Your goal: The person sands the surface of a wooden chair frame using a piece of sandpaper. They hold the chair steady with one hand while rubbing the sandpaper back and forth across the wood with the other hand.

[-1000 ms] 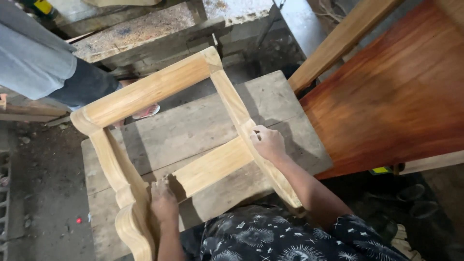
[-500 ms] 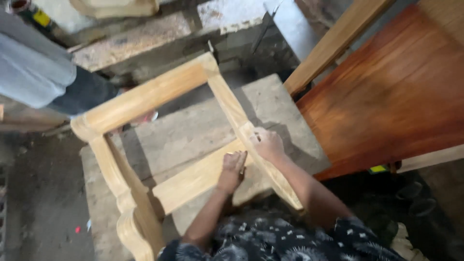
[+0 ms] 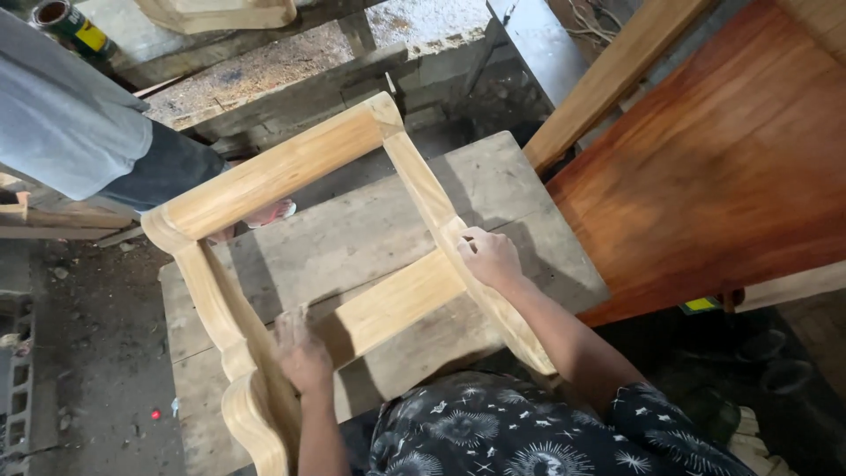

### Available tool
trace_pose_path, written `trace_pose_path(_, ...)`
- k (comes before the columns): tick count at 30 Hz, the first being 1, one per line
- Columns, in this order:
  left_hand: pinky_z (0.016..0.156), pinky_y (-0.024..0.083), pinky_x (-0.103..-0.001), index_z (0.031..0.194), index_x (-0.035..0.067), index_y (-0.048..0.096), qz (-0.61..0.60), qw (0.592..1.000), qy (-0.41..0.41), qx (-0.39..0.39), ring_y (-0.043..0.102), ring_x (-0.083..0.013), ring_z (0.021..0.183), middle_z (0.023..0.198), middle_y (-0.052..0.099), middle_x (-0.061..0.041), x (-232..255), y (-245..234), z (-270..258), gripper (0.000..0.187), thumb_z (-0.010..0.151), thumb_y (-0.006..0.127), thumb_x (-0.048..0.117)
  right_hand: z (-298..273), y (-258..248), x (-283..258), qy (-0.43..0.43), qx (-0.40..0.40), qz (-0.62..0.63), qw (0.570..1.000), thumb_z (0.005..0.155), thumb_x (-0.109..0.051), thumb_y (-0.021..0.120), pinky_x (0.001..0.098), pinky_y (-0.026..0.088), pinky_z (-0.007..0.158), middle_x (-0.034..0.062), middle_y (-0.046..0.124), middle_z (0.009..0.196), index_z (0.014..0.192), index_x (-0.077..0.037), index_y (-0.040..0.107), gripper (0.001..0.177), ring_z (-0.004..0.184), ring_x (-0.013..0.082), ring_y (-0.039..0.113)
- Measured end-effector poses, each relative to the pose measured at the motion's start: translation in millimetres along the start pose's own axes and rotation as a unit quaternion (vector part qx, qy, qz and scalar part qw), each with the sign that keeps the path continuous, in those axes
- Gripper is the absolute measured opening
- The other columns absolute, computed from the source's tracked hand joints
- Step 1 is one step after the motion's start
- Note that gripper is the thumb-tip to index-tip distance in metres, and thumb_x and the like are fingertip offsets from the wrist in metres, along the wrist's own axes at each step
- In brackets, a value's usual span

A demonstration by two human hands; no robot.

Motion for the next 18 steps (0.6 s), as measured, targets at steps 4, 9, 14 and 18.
trace_pose_path(4,0.117,0.035,-0.055,0.146,-0.002,0.049,-0.064,0.996,0.014,0.058,0.039,-0.0426,0.145,0.154,0.047,-0.021,-4.6,10.1,-30.1,0.054,0.092,0.052,0.001,2.2,2.2,-2.7,0.009,-0.003,-0.013,1.000,0.089,-0.037,0.049,0.0495,0.050,0.079,0.0154,0.075,0.096,0.110,-0.023,0.073,0.036,0.096,0.0403,0.068)
trace_pose_path(9,0.092,0.038,-0.049,0.096,0.004,0.058,-0.201,0.979,0.011,-0.006,0.047,-0.0393,0.096,0.101,0.055,-0.018,51.8,14.7,-47.5,0.024,0.074,0.052,0.002,0.4,6.4,-0.7,0.010,0.019,-0.051,0.998,0.089,-0.040,0.053,0.0510,0.052,0.078,0.0152,0.075,0.095,0.106,-0.023,0.073,0.031,0.095,0.0407,0.069)
trace_pose_path(14,0.121,0.016,-0.053,0.132,0.007,0.055,-0.309,0.905,0.249,-0.151,0.039,-0.0454,0.129,0.136,0.049,-0.022,204.7,81.3,-33.0,0.057,0.076,0.057,0.016,-3.8,0.5,-7.1,0.029,0.014,-0.030,0.999,0.087,-0.040,0.048,0.0503,0.051,0.084,0.0115,0.075,0.102,0.106,-0.025,0.073,0.035,0.101,0.0399,0.067)
trace_pose_path(18,0.091,0.038,-0.055,0.129,-0.005,0.049,-0.231,0.881,0.399,-0.108,0.043,-0.0497,0.105,0.136,0.046,-0.031,232.9,3.8,-21.8,0.039,0.095,0.046,0.015,0.3,2.1,7.2,-0.010,0.042,-0.015,0.999,0.087,-0.038,0.049,0.0479,0.050,0.076,0.0102,0.076,0.099,0.099,-0.025,0.074,0.031,0.098,0.0386,0.068)
Point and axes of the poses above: each hand's wrist, its own z-axis towards the middle knuckle, its own y-axis out of the palm, x = y × z, the point moved 5 cm from there along z, towards the middle knuckle
